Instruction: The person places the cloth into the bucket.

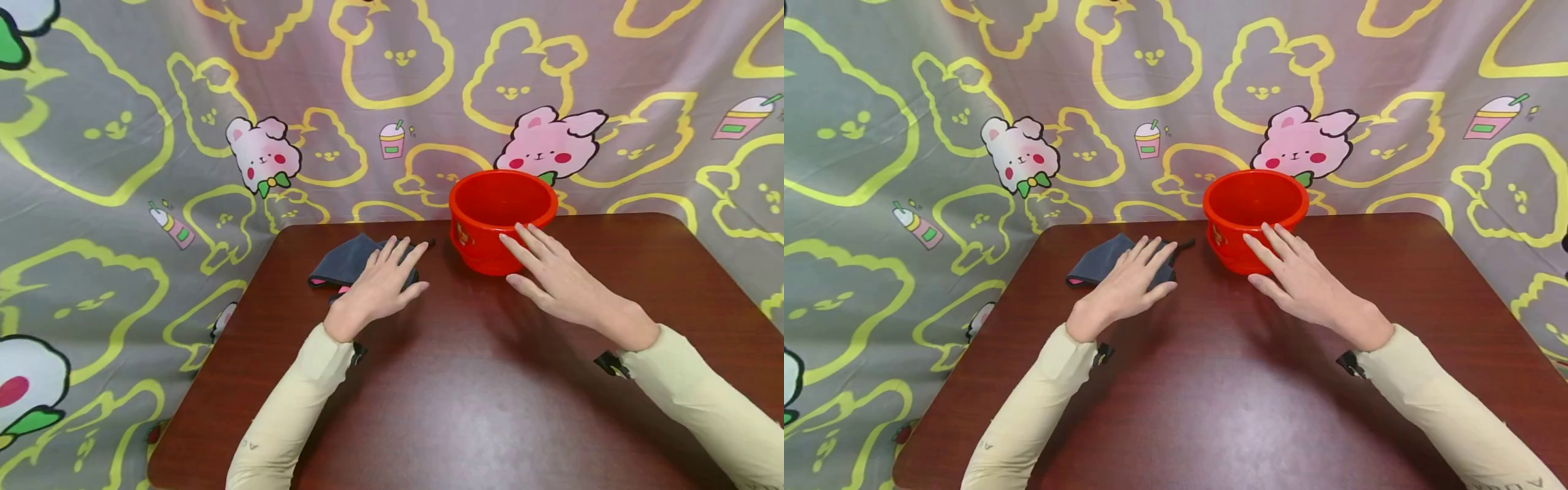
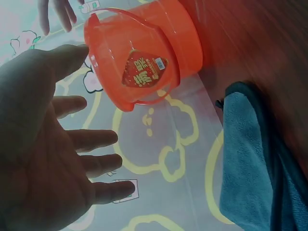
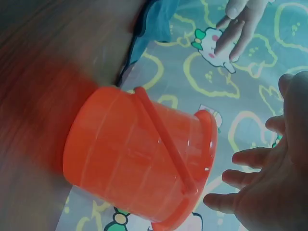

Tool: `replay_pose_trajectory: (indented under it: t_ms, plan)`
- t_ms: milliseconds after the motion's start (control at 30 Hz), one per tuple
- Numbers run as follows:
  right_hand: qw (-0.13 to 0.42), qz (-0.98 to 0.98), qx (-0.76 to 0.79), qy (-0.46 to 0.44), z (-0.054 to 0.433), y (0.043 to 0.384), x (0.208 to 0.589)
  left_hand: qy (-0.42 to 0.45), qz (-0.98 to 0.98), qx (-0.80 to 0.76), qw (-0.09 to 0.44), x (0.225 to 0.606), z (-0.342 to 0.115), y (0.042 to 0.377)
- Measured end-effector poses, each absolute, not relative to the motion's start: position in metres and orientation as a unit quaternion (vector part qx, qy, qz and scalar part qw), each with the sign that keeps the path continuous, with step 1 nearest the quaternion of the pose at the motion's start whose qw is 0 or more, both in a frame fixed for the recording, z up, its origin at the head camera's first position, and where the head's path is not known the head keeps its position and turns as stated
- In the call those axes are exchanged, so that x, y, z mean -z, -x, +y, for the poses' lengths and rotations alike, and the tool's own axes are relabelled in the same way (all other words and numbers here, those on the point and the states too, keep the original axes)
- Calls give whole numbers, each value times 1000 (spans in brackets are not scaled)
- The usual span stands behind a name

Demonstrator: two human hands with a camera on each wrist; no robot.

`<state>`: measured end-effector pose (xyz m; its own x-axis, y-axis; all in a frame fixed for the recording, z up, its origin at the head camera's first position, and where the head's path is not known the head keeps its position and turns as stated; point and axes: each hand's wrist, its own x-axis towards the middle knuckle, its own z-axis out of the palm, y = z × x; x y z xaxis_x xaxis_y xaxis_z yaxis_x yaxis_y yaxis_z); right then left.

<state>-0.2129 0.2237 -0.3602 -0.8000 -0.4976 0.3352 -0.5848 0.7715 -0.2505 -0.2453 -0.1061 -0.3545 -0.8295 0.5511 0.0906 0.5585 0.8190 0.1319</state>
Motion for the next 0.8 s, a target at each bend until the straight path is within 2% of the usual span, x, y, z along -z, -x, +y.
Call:
replay_pose_trajectory:
  t_ms: [167, 467, 800]
  plan:
    - [121, -934, -199, -269, 229, 216, 355, 280, -956, 78, 28, 357, -109, 253]
    - [157, -917, -259, -258, 242, 239, 349, 233, -969, 76, 30, 365, -124, 273]
    - [175, -909, -309, -217, 259, 255, 349, 186, -979, 81, -19, 382, -148, 292]
